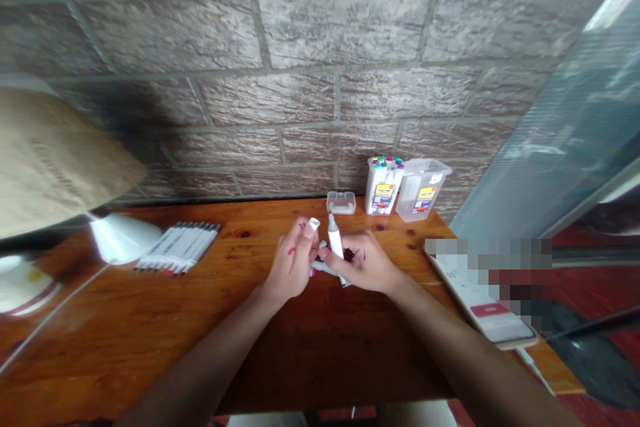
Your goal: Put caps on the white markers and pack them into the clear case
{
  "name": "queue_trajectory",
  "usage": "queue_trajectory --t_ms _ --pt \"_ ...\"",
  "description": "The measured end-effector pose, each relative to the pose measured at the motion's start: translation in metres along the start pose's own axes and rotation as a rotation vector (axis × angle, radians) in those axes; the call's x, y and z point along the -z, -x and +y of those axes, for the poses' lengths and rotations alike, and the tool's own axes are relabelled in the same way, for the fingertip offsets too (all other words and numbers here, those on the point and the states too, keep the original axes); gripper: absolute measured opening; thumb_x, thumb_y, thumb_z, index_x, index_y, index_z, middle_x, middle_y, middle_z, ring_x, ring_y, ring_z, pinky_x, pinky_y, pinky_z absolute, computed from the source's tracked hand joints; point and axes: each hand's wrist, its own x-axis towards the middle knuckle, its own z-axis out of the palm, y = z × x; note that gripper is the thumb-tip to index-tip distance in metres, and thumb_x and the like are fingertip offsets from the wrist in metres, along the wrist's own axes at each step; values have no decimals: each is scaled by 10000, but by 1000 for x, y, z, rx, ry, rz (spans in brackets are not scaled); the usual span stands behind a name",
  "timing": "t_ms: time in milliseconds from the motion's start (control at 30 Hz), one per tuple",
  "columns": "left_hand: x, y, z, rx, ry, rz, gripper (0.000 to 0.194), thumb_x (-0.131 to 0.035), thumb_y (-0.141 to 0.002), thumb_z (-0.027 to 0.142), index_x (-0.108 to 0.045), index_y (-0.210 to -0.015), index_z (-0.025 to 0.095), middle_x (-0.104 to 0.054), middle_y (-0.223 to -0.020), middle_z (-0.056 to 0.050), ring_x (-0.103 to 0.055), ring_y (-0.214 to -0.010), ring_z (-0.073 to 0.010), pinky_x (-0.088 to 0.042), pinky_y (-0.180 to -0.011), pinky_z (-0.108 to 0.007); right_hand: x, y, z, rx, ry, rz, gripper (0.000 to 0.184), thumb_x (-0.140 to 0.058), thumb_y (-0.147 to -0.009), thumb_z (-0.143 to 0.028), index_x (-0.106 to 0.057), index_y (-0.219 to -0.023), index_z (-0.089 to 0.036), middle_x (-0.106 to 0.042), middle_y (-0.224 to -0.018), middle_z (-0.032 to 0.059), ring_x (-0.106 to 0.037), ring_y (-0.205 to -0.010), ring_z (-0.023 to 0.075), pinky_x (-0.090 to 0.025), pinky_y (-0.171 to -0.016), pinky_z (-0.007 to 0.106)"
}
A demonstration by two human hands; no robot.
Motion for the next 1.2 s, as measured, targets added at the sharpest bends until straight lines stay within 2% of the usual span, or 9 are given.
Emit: queue_trajectory --t_ms 133,233,333,433,633,833,1000,1067,1200 --pt "1 4 -1 -143 -23 -71 297 -361 -1012 401 -410 -785 216 -457 -611 49 -457 -512 -103 -369 -510 -236 2 0 0 40 48 7 304 -623 -897 -315 -646 -636 -160 -522 -536 -38 -393 -480 74 -293 -494 219" --pt "2 3 1 -207 -117 -90 207 -487 -957 359 -422 -824 215 -494 -639 50 -486 -531 -97 -379 -527 -224 1 0 -1 65 98 -29 300 -657 -860 -289 -606 -592 -164 -541 -549 -32 -432 -506 84 -324 -529 223" --pt "3 2 3 -219 -179 -94 200 -570 -901 319 -414 -828 218 -497 -616 61 -487 -516 -93 -370 -519 -213 -1 1 0 75 112 -73 234 -668 -857 -296 -650 -658 -174 -610 -603 -15 -490 -531 101 -358 -556 228" --pt "4 2 3 -228 -207 -97 212 -583 -880 304 -401 -812 221 -494 -590 67 -478 -496 -90 -356 -505 -209 -1 2 0 99 112 -90 193 -642 -881 -286 -681 -724 -180 -652 -648 -1 -524 -544 110 -379 -573 235" --pt "2 2 2 -226 -206 -89 233 -600 -873 314 -406 -783 219 -468 -562 71 -456 -476 -86 -335 -490 -211 -1 1 -1 131 149 -102 172 -637 -878 -265 -691 -739 -180 -662 -652 12 -553 -562 124 -389 -576 244" --pt "0 2 1 -155 -152 -71 239 -499 -942 313 -411 -742 212 -456 -584 53 -467 -507 -97 -343 -524 -230 -1 -3 -5 123 166 -122 129 -622 -878 -241 -694 -787 -186 -670 -758 29 -572 -657 137 -419 -624 248" --pt "-1 -2 0 -33 -141 -69 310 -413 -992 375 -420 -729 210 -511 -596 39 -522 -552 -118 -370 -565 -247 -2 -2 -3 -1 104 -59 183 -688 -860 -343 -653 -773 -186 -584 -653 -28 -479 -560 91 -369 -542 219" --pt "-1 -4 -1 -12 -144 -68 359 -385 -1000 442 -434 -731 210 -532 -619 26 -531 -574 -129 -384 -572 -258 -3 -1 -1 -42 27 -32 177 -733 -826 -352 -649 -865 -200 -613 -677 -37 -504 -554 88 -391 -534 211" --pt "0 -5 -5 25 -70 -47 493 -231 -1010 557 -459 -746 209 -529 -633 0 -516 -580 -147 -394 -541 -277 -1 -2 -3 -144 -312 51 374 -814 -746 -336 -607 -1041 -237 -732 -863 3 -661 -681 141 -517 -614 251"
